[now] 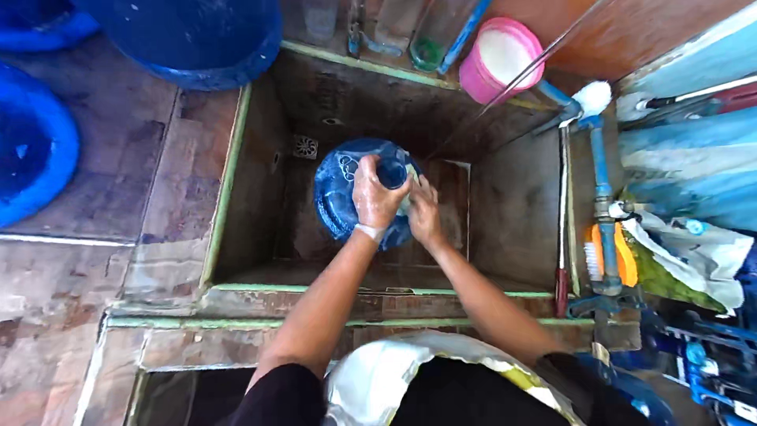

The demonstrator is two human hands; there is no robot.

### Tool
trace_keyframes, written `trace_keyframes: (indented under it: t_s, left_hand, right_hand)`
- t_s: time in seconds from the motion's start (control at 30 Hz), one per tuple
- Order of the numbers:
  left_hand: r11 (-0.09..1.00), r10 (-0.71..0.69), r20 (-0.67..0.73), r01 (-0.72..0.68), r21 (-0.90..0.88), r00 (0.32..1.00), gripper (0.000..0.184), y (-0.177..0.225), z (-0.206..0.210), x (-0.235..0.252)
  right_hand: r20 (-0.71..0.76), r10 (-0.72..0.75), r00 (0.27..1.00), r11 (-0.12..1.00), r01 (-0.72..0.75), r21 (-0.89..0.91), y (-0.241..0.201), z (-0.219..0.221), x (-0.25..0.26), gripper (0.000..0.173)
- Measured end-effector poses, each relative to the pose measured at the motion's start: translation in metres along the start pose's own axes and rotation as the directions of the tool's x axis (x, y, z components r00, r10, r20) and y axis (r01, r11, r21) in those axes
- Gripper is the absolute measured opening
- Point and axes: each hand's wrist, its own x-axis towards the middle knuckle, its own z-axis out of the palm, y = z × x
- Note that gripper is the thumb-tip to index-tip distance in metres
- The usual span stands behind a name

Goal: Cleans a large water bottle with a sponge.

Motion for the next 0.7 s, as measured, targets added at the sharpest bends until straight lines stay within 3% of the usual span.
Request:
trace_keyframes:
  t_s: [0.07, 0.13, 0.17, 0.23, 0.3, 0.37, 0.43, 0.5, 0.53, 0.6, 0.63, 0.67, 0.7]
  left_hand:
    - [0.995, 0.096, 0.055, -0.093, -0.040, 0.994, 0.064, 0.000, 0.009, 0.008]
    - [0.976, 0.219, 0.246, -0.214, -0.049, 0.944, 0.057, 0.002, 0.003, 0.016]
    - [0.972, 0.232, 0.374, -0.228, -0.055, 0.898, 0.057, 0.002, -0.008, 0.024]
    - [0.989, 0.144, 0.573, -0.136, -0.057, 0.807, 0.066, -0.003, -0.042, 0.041]
    - [0.996, 0.059, 0.542, -0.009, -0.094, 0.838, 0.078, -0.012, -0.055, 0.032]
    - [0.982, 0.026, 0.275, 0.026, -0.186, 0.961, 0.074, -0.017, -0.031, -0.001]
    - [0.979, 0.032, 0.065, -0.018, -0.205, 0.997, 0.068, -0.018, -0.004, -0.016]
    - [0.972, 0.098, 0.131, -0.066, -0.227, 0.986, 0.067, -0.017, 0.005, -0.008]
    - [0.967, 0.142, 0.240, -0.083, -0.241, 0.960, 0.066, -0.016, 0.002, -0.004]
    - [0.971, 0.198, 0.532, -0.090, -0.222, 0.823, 0.066, -0.012, -0.019, 0.009]
    - [0.979, 0.178, 0.638, -0.072, -0.190, 0.749, 0.069, -0.013, -0.035, 0.015]
    - [0.986, 0.134, 0.659, -0.034, -0.162, 0.740, 0.071, -0.017, -0.051, 0.016]
    - [0.987, 0.074, 0.586, 0.026, -0.160, 0.807, 0.071, -0.024, -0.062, 0.013]
  right_hand:
    - [0.110, 0.037, 0.993, 0.996, -0.028, -0.081, 0.005, -0.010, 0.060, 0.043]
    - [0.169, 0.094, 0.981, 0.987, -0.069, -0.147, 0.007, -0.014, 0.106, 0.043]
    - [0.166, 0.076, 0.983, 0.988, -0.052, -0.144, 0.006, -0.014, 0.109, 0.041]
    - [0.087, -0.066, 0.994, 0.993, 0.074, -0.094, 0.004, -0.012, 0.065, 0.040]
    - [-0.001, -0.116, 0.993, 0.991, 0.115, -0.067, 0.002, -0.006, -0.005, 0.036]
    - [-0.086, -0.075, 0.993, 0.995, 0.069, -0.066, -0.004, 0.009, -0.044, 0.024]
    - [-0.050, -0.011, 0.999, 0.997, 0.008, -0.070, -0.011, 0.010, -0.030, 0.032]
    - [0.058, 0.097, 0.994, 0.995, -0.095, -0.035, 0.001, -0.001, 0.026, 0.053]
    - [0.105, 0.153, 0.983, 0.988, -0.153, -0.009, 0.009, -0.007, 0.056, 0.051]
    - [0.159, 0.226, 0.961, 0.970, -0.237, 0.056, 0.019, -0.014, 0.091, 0.045]
    - [0.132, 0.189, 0.973, 0.979, -0.197, 0.053, 0.021, -0.014, 0.082, 0.047]
    - [0.087, 0.108, 0.990, 0.993, -0.112, 0.039, 0.020, -0.013, 0.059, 0.048]
    - [0.038, -0.006, 0.999, 1.000, 0.005, 0.022, 0.018, -0.010, 0.028, 0.047]
